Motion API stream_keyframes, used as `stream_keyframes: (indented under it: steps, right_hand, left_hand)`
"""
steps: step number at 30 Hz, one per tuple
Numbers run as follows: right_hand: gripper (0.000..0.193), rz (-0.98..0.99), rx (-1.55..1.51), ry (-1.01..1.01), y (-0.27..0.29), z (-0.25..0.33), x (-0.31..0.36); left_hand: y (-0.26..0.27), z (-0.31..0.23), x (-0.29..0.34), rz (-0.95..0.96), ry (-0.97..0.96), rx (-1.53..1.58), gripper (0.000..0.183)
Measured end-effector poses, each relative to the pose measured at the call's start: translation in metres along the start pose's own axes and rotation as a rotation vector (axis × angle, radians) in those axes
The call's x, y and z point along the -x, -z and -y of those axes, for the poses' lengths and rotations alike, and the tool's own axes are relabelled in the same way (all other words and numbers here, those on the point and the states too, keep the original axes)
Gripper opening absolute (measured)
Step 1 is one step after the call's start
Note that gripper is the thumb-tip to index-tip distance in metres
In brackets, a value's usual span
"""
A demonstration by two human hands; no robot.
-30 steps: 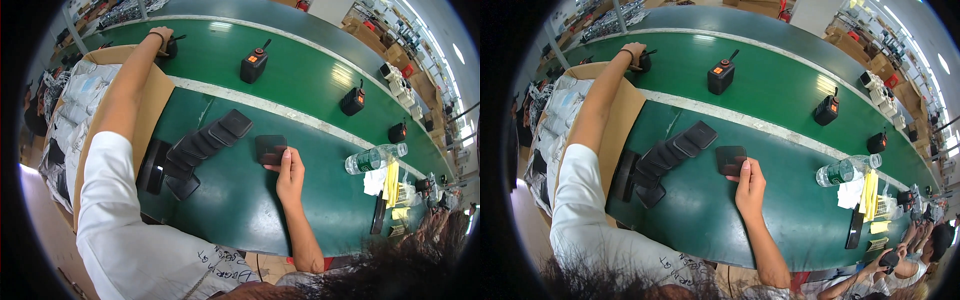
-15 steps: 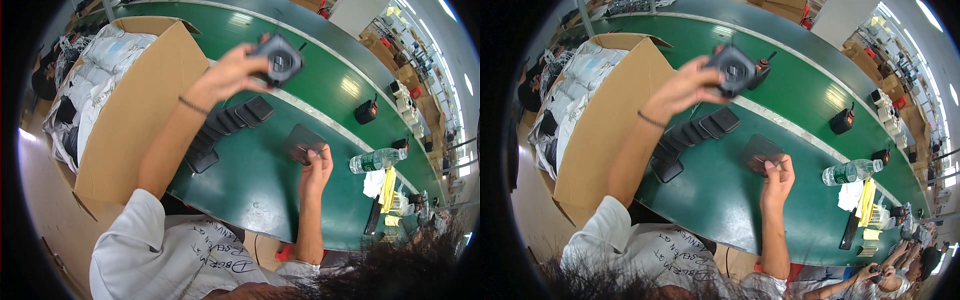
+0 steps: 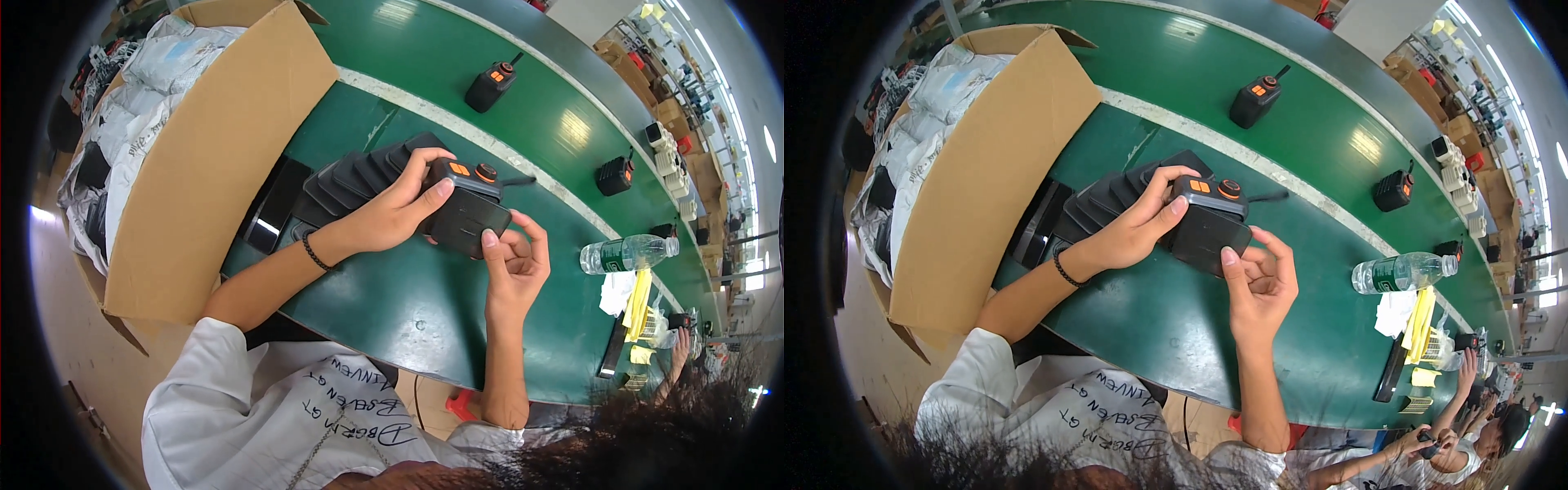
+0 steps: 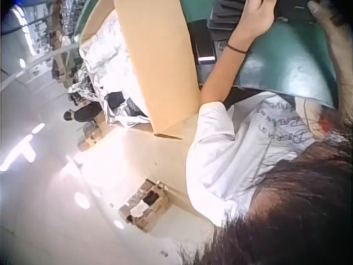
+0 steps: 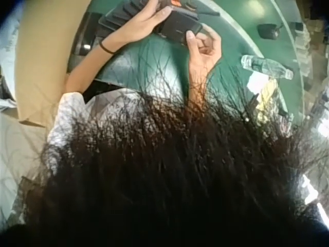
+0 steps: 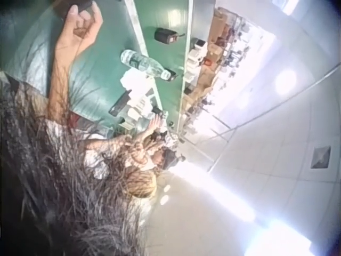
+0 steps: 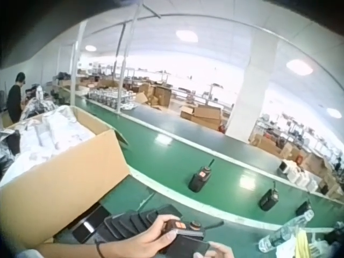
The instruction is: The person attaches plastic battery covers to handheld radio devices by hand.
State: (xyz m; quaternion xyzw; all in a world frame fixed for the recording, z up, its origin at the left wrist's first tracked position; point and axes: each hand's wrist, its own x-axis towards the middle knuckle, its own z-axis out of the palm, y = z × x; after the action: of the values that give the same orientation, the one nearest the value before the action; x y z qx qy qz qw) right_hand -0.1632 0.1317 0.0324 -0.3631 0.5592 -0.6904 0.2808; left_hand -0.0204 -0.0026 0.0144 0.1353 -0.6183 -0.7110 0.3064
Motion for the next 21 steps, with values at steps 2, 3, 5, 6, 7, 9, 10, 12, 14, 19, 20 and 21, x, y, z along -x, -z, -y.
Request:
stream_keyframes:
  steps: [2,3,5,6,7,9,10,12,14,19,20,21]
  right_hand:
    - [0.038,0.010,0.035,0.032,-0.001,-0.005,-0.002]
    - [0.038,0.022,0.066,0.072,-0.001,-0.007,-0.003]
    - [0.038,0.012,0.080,0.059,-0.002,-0.007,-0.003]
    - [0.038,0.001,0.092,0.050,-0.003,-0.007,-0.003]
    - [0.038,0.002,0.094,0.047,-0.003,-0.008,-0.003]
    - [0.038,0.014,0.066,0.070,-0.001,-0.010,-0.002]
    - [0.038,0.014,0.067,0.067,-0.002,-0.010,-0.002]
    - [0.038,0.011,0.072,0.069,-0.003,-0.008,-0.001]
    - [0.038,-0.001,0.087,0.062,-0.004,-0.005,-0.001]
    - [0.046,-0.076,0.245,0.082,0.003,-0.010,-0.001]
    - [0.051,-0.074,0.166,0.088,0.002,-0.009,-0.005]
    - [0.056,-0.072,0.087,0.094,0.002,-0.008,-0.008]
  left_hand:
    - [-0.003,-0.007,0.001,0.010,0.003,-0.002,0.044]
    - [-0.003,-0.010,0.002,0.007,0.006,0.001,0.044]
    - [-0.002,-0.015,0.002,0.085,-0.026,-0.006,0.045]
    - [-0.001,-0.018,0.002,0.084,-0.024,-0.003,0.045]
    - [0.000,-0.020,0.002,0.096,0.022,0.053,0.045]
    - [0.000,-0.022,0.003,0.107,0.068,0.109,0.045]
    - [-0.001,-0.022,0.004,0.110,0.070,0.104,0.045]
    - [-0.001,-0.018,0.004,0.112,0.073,0.100,0.046]
    - [-0.001,-0.009,0.003,0.132,-0.063,-0.044,0.048]
    - [-0.001,-0.015,0.005,0.156,-0.001,0.024,0.051]
    - [0.000,-0.016,0.005,0.167,0.014,0.063,0.051]
    - [-0.001,-0.019,0.004,0.186,0.004,0.100,0.053]
